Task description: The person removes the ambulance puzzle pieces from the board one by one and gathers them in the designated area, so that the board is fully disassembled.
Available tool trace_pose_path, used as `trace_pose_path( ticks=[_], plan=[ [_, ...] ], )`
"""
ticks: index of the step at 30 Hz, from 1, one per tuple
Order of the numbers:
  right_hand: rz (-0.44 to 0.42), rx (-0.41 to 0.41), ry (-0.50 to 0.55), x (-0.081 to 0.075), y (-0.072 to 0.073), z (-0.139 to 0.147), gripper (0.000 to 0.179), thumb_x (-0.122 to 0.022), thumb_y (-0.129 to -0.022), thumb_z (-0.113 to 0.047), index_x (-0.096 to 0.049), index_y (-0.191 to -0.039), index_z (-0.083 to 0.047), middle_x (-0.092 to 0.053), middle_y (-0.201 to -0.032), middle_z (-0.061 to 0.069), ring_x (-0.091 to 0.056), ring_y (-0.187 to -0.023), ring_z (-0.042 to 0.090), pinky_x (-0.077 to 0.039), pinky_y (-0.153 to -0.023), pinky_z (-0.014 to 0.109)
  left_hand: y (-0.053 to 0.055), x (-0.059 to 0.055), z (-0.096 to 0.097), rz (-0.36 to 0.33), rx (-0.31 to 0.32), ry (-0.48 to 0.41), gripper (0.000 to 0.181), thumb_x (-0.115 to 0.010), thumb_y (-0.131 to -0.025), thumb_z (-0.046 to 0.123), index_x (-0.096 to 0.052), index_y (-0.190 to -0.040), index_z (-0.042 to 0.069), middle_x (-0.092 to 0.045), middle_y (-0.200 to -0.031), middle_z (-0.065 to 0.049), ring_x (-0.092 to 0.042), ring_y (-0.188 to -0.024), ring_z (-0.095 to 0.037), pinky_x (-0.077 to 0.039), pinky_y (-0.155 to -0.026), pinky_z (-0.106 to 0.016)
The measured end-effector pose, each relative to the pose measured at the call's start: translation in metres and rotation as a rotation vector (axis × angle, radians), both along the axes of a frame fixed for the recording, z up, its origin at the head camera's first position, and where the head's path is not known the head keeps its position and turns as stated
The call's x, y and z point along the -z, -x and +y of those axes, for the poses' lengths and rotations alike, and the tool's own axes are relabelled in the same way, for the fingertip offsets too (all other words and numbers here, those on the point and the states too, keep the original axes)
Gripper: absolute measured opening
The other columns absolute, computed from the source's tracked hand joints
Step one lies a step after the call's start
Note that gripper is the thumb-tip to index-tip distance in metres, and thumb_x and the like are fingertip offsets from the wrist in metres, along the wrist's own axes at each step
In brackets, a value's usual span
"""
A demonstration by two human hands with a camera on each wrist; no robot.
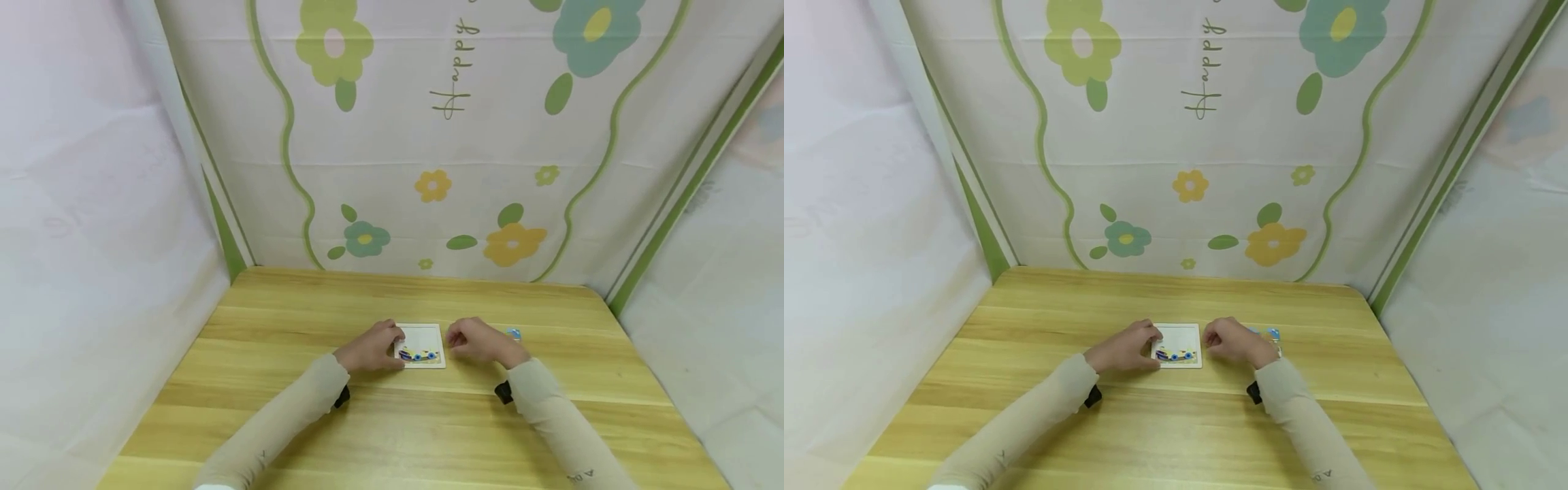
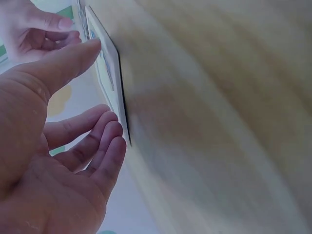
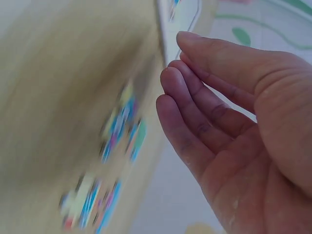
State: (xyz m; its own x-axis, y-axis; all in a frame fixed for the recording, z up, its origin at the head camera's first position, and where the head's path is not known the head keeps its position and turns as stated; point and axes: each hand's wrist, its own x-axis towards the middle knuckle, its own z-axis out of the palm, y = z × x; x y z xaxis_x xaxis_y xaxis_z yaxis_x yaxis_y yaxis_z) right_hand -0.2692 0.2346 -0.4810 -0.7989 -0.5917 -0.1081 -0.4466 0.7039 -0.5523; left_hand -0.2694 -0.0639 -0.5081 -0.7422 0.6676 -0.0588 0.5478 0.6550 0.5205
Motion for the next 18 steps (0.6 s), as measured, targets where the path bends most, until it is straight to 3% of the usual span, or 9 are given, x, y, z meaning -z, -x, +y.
trace_pose_path(
  ticks=[7, 18],
  plan=[
    [0.026, -0.087, 0.012, 0.002, 0.003, -0.045, 0.013, -0.071, -0.099, -0.002, -0.076, -0.111, -0.002, -0.075, -0.108, 0.01, -0.067, -0.089, 0.011, -0.058, -0.079, 0.027, -0.008, -0.003, -0.005, 0.019, -0.012, -0.033, 0.052, -0.082, -0.094, 0.029, -0.064, -0.132, 0.0, -0.059, -0.127, -0.009, -0.05, -0.109, -0.02, -0.048, -0.099, -0.037],
    [-0.026, -0.067, -0.007, 0.012, 0.009, -0.083, 0.024, -0.073, -0.096, 0.003, -0.076, -0.119, -0.001, -0.076, -0.115, 0.01, -0.07, -0.097, 0.016, -0.06, -0.087, 0.035, -0.005, 0.0, -0.003, 0.024, 0.004, -0.051, 0.047, -0.081, -0.095, 0.028, -0.066, -0.132, 0.003, -0.06, -0.126, -0.011, -0.049, -0.105, -0.018, -0.046, -0.093, -0.032]
  ],
)
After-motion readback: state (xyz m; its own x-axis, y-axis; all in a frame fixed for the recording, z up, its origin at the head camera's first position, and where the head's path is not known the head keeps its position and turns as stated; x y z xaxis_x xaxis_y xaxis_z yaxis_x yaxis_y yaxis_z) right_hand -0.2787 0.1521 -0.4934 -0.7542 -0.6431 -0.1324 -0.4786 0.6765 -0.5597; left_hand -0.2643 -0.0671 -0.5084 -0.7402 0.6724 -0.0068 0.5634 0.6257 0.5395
